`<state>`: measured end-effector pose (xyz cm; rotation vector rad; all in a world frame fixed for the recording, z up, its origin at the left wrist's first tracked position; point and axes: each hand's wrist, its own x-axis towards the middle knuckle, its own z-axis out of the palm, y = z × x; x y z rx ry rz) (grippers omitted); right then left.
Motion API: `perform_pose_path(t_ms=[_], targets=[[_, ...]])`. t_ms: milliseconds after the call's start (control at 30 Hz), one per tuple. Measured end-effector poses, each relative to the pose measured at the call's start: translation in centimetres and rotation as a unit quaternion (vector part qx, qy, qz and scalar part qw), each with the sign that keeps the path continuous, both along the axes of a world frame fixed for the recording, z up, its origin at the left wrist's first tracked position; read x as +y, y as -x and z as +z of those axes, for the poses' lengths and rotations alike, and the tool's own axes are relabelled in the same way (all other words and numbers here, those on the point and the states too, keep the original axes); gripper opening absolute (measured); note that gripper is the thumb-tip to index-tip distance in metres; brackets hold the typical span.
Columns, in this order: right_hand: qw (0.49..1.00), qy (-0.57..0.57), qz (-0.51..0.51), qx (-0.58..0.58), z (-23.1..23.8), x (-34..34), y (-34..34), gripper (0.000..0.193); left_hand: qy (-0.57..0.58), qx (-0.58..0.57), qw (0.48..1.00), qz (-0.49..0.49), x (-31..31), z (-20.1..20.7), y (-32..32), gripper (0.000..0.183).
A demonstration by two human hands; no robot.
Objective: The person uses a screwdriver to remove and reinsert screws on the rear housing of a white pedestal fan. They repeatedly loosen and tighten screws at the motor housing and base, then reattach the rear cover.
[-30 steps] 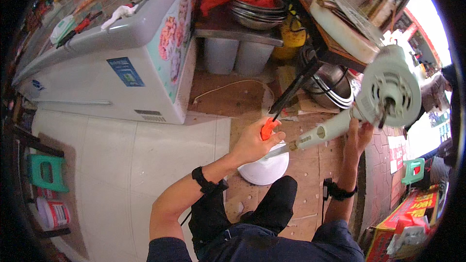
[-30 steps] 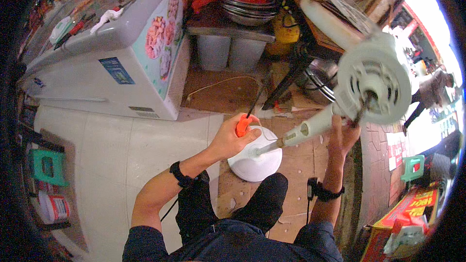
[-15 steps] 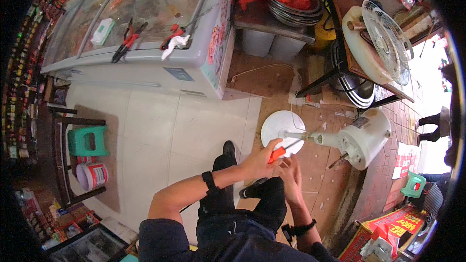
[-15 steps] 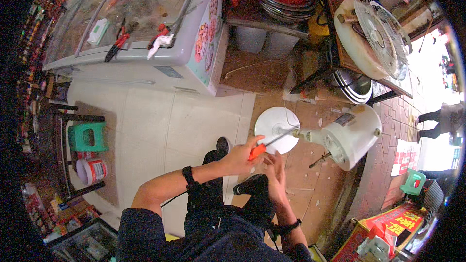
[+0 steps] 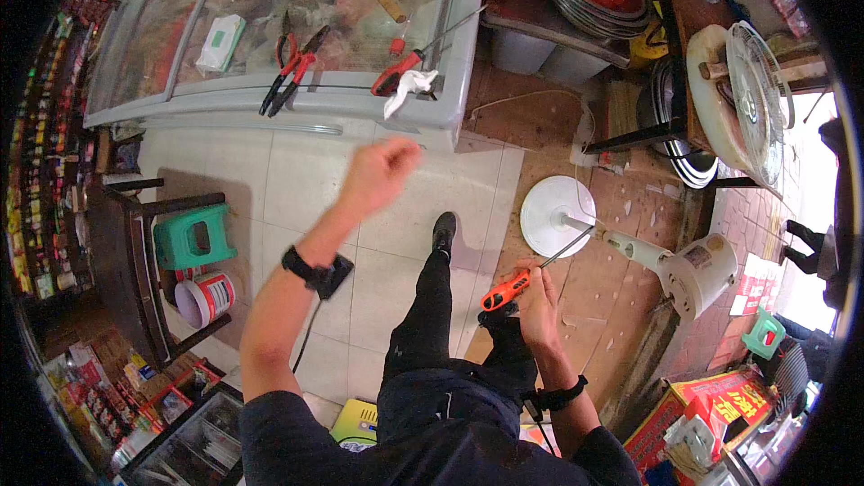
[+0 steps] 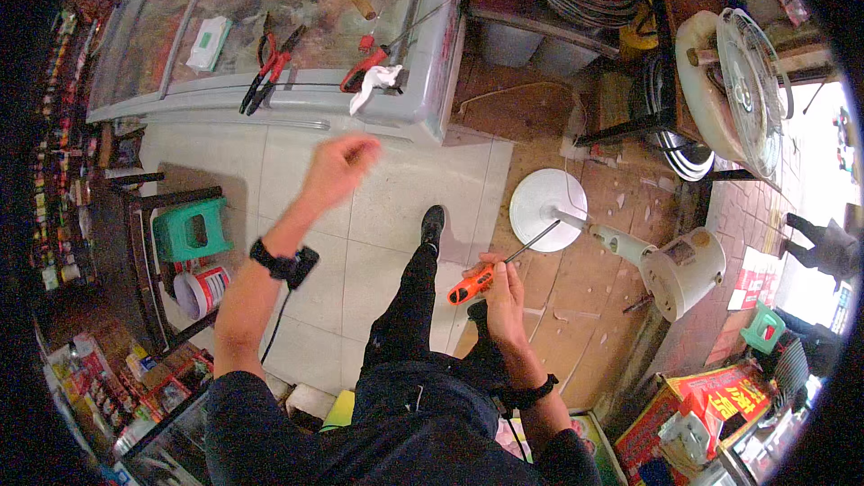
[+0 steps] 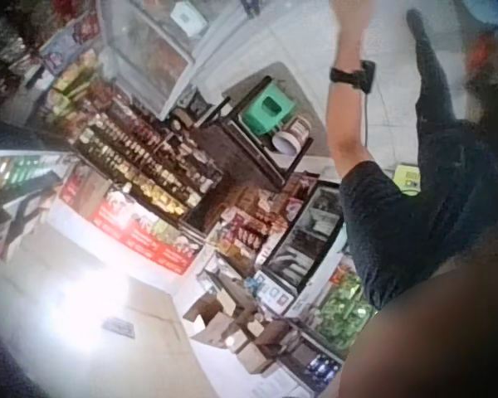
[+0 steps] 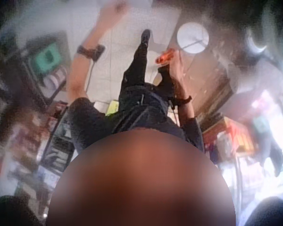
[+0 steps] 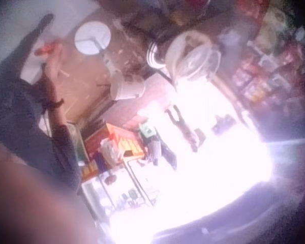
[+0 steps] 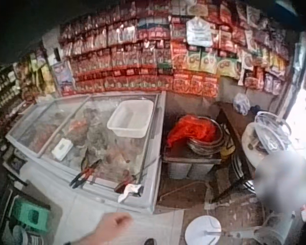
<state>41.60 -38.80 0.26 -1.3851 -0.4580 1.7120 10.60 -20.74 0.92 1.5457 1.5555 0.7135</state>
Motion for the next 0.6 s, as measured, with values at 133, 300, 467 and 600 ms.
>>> perform_pose_path(t_ms=[133, 300, 467, 600], targets=[[0.999, 0.035, -0.01, -0.024, 1.3, 1.9, 2.3, 0.042, -0.136, 0.143, 0.979, 0.052, 9.2, -1.4, 7.8, 0.02], [0.998, 0.037, 0.011, -0.05, 1.4, 4.7, 3.9, 0.04, -0.209, 0.233, 0.947, 0.069, 15.3, -3.5, 10.5, 0.02], [0.997, 0.043, 0.017, -0.057, 1.4, 7.3, 5.5, 0.04, -0.185, 0.239, 0.951, 0.061, 17.5, -4.0, 11.0, 0.023], [0.997, 0.039, 0.032, -0.061, 1.5, 9.1, 6.3, 0.04, -0.175, 0.212, 0.961, 0.038, 17.6, -4.2, 11.8, 0.024]])
